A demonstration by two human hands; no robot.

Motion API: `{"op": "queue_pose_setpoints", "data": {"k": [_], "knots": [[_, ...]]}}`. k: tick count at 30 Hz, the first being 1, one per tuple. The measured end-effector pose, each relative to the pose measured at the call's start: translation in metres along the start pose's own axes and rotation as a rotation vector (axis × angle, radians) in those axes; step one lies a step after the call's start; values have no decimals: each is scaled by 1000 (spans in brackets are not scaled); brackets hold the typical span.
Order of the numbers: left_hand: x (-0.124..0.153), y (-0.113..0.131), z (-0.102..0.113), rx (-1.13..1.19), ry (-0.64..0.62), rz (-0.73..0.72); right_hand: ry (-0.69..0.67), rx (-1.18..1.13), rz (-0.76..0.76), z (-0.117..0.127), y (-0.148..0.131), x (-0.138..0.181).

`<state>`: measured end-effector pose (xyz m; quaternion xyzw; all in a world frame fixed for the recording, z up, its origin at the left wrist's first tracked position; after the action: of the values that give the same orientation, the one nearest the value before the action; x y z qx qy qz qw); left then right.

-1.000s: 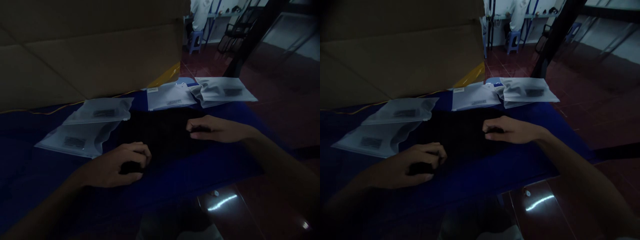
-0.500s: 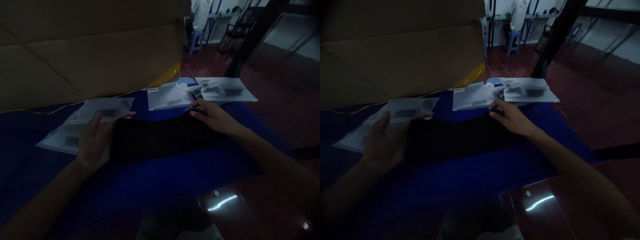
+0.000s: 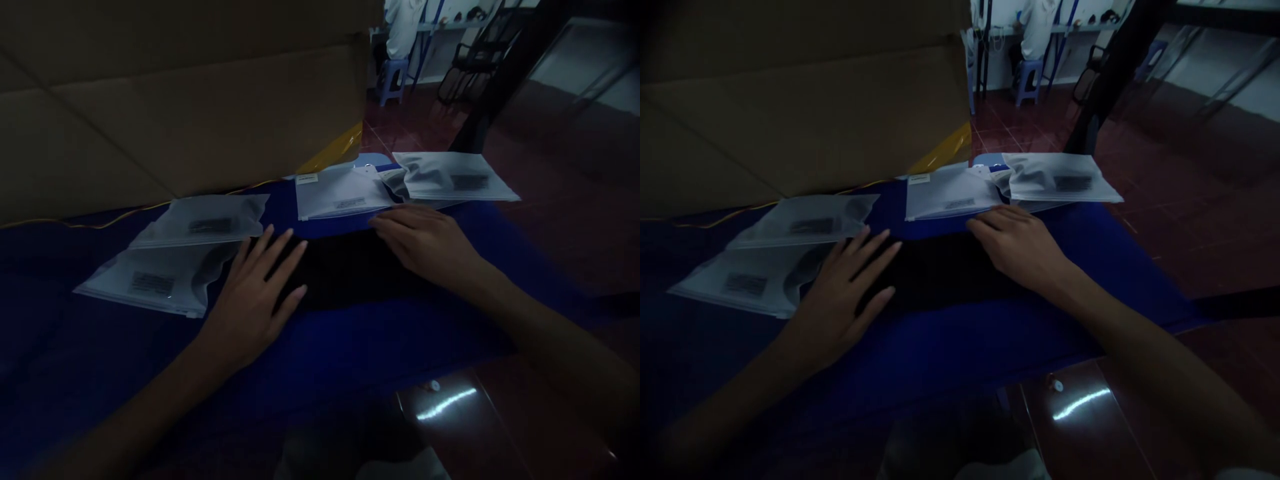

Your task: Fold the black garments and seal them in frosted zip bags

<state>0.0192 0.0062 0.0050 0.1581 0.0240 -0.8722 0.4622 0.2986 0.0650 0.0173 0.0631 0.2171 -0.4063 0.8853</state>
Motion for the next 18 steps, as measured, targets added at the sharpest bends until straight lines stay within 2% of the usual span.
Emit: {"op": "queue_pose_setpoints", "data": {"k": [3,7,11,15,18], "knots": [[3,4,-9,-52,-107,-52,-22,-141,144,-1,-21,3],[5,-1,-15,-53,-215,26,-224,-202,154,-21,-28,9],[6,-8,-17,-22,-291,114,-310,-233,141,-37,-15,10],[8,-14,-18,-29,-260,152,-338,-244,115,-40,6,5],[8,-17,-18,-26,-255,144,-363,-222,16,-38,22,2]]}}
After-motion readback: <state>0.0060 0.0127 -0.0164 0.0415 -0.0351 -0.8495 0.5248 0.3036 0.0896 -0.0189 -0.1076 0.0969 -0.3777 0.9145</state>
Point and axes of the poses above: each hand's wrist, its own x-axis away from the middle knuckle, its own z-axis out of the back of the hand, y = z × x, the point moved 3 cm from there along -x, towards the middle knuckle, and after that the axes turned 2 degrees about y, right-handed, at the moved point
